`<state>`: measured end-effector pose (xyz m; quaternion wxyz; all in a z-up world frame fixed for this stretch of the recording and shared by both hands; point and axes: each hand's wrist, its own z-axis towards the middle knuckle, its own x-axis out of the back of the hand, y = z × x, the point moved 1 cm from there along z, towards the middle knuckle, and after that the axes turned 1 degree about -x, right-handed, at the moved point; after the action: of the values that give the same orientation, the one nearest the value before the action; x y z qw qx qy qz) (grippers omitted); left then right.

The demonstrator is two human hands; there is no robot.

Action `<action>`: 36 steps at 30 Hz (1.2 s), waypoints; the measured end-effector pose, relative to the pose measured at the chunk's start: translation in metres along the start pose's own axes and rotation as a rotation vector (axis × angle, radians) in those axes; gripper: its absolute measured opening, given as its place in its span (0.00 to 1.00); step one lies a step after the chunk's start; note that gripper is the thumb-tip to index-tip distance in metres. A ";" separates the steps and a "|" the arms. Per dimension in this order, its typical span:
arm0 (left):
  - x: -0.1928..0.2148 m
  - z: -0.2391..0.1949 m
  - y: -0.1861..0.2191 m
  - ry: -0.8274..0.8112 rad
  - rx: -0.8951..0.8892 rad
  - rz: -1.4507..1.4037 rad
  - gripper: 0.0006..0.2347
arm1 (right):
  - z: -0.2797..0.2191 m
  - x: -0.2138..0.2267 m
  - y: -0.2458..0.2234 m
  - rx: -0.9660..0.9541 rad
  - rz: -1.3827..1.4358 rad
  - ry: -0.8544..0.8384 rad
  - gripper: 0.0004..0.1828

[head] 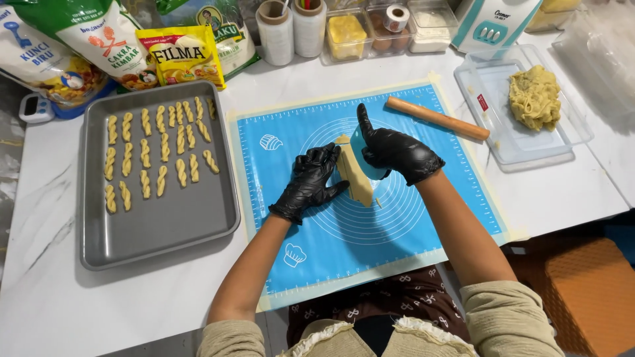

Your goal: The person rolls a piece of dough into a flat sheet using a rolling pin on a blue silicone mat. They then cut the sheet into strips, twist each strip into a spiral shape, and place the finished pieces onto a metal baking tray. The process is repeated with additional dough pieces.

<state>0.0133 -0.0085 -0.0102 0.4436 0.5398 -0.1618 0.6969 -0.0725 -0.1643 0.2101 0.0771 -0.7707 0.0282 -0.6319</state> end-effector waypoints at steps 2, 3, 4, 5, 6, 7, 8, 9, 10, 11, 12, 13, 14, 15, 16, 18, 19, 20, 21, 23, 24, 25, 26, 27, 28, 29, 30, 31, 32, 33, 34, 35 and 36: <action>0.009 0.000 0.004 -0.070 0.017 -0.021 0.40 | 0.017 -0.008 0.007 -0.121 0.177 -0.055 0.25; 0.008 0.001 0.003 -0.073 0.020 -0.022 0.40 | 0.019 -0.015 0.012 -0.120 0.179 -0.059 0.25; 0.007 0.001 0.001 -0.082 0.017 -0.041 0.40 | 0.021 -0.022 0.017 -0.103 0.218 -0.070 0.23; 0.006 0.001 0.000 -0.091 0.015 -0.060 0.40 | 0.022 -0.029 0.022 -0.085 0.257 -0.082 0.21; 0.007 0.002 0.000 -0.092 0.017 -0.061 0.40 | 0.022 -0.035 0.031 -0.085 0.257 -0.085 0.21; 0.007 0.002 0.000 -0.108 0.018 -0.047 0.40 | 0.021 -0.042 0.038 -0.057 0.311 -0.100 0.19; 0.009 0.001 0.000 -0.124 0.020 -0.032 0.41 | 0.020 -0.049 0.045 -0.029 0.366 -0.116 0.17; 0.009 0.000 0.002 -0.127 0.022 -0.034 0.41 | 0.016 -0.057 0.054 -0.029 0.368 -0.120 0.17; 0.011 0.001 0.003 -0.133 0.025 -0.046 0.41 | 0.013 -0.064 0.063 0.000 0.422 -0.132 0.16; 0.013 0.001 0.003 -0.139 0.028 -0.059 0.42 | 0.010 -0.071 0.072 0.029 0.476 -0.143 0.15; 0.004 0.002 -0.002 -0.138 0.032 -0.060 0.42 | 0.008 -0.078 0.079 0.031 0.475 -0.146 0.15; -0.004 0.002 -0.006 -0.121 0.016 -0.024 0.42 | 0.006 -0.085 0.086 0.060 0.526 -0.162 0.16; -0.013 0.002 -0.010 -0.105 0.001 0.010 0.41 | 0.003 -0.093 0.093 0.088 0.579 -0.178 0.17; -0.008 0.001 -0.008 -0.106 0.005 0.008 0.41 | 0.000 -0.098 0.099 0.089 0.578 -0.183 0.17; -0.003 0.000 -0.005 -0.091 0.005 0.003 0.40 | -0.005 -0.102 0.105 0.129 0.587 -0.147 0.17; 0.003 0.000 -0.001 -0.079 0.005 -0.002 0.40 | -0.013 -0.103 0.106 0.167 0.598 -0.113 0.16; 0.004 0.000 0.000 -0.077 0.005 -0.003 0.39 | -0.017 -0.098 0.100 0.203 0.552 -0.077 0.16; 0.005 0.000 0.000 -0.076 0.006 -0.003 0.39 | -0.021 -0.093 0.094 0.240 0.507 -0.043 0.16; 0.004 0.000 0.000 -0.078 0.008 -0.003 0.39 | -0.022 -0.094 0.092 0.241 0.509 -0.044 0.16; 0.002 0.001 0.001 -0.054 0.008 0.029 0.39 | -0.024 -0.095 0.089 0.275 0.529 -0.017 0.17; 0.000 0.000 0.000 -0.054 0.008 0.030 0.39 | -0.019 -0.099 0.090 0.276 0.530 -0.017 0.17; -0.002 0.000 -0.002 -0.063 0.011 0.028 0.40 | -0.014 -0.104 0.090 0.260 0.527 -0.018 0.17; -0.004 0.001 -0.003 -0.069 0.013 0.027 0.40 | -0.009 -0.107 0.091 0.244 0.524 -0.018 0.16; -0.002 0.000 -0.002 -0.069 0.012 0.028 0.40 | -0.012 -0.106 0.083 0.244 0.523 -0.016 0.16; 0.000 0.000 -0.001 -0.058 0.006 0.041 0.40 | -0.015 -0.104 0.076 0.260 0.565 0.001 0.16; 0.001 0.000 0.000 -0.046 -0.001 0.053 0.39 | -0.018 -0.102 0.068 0.276 0.606 0.019 0.16; 0.002 0.000 0.000 -0.046 -0.001 0.050 0.39 | -0.020 -0.098 0.065 0.273 0.604 0.016 0.16; 0.002 0.000 0.001 -0.056 -0.001 0.047 0.39 | -0.021 -0.095 0.062 0.194 0.724 -0.016 0.17; 0.003 0.000 0.000 -0.065 -0.001 0.046 0.39 | -0.022 -0.091 0.059 0.115 0.843 -0.048 0.18; 0.005 0.000 0.003 -0.064 0.000 0.044 0.39 | -0.021 -0.100 0.075 0.114 0.841 -0.050 0.18; 0.008 -0.001 0.003 -0.073 -0.010 0.023 0.39 | -0.020 -0.109 0.088 0.243 0.641 0.029 0.17; 0.011 -0.002 0.003 -0.083 -0.020 0.003 0.40 | -0.018 -0.118 0.100 0.367 0.438 0.106 0.17; 0.015 -0.001 0.005 -0.081 -0.017 0.002 0.40 | -0.028 -0.103 0.098 0.369 0.437 0.104 0.17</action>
<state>0.0081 -0.0037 0.0040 0.4405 0.5636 -0.1864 0.6735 -0.1153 -0.2485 0.1004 0.3486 -0.6859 0.0822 -0.6335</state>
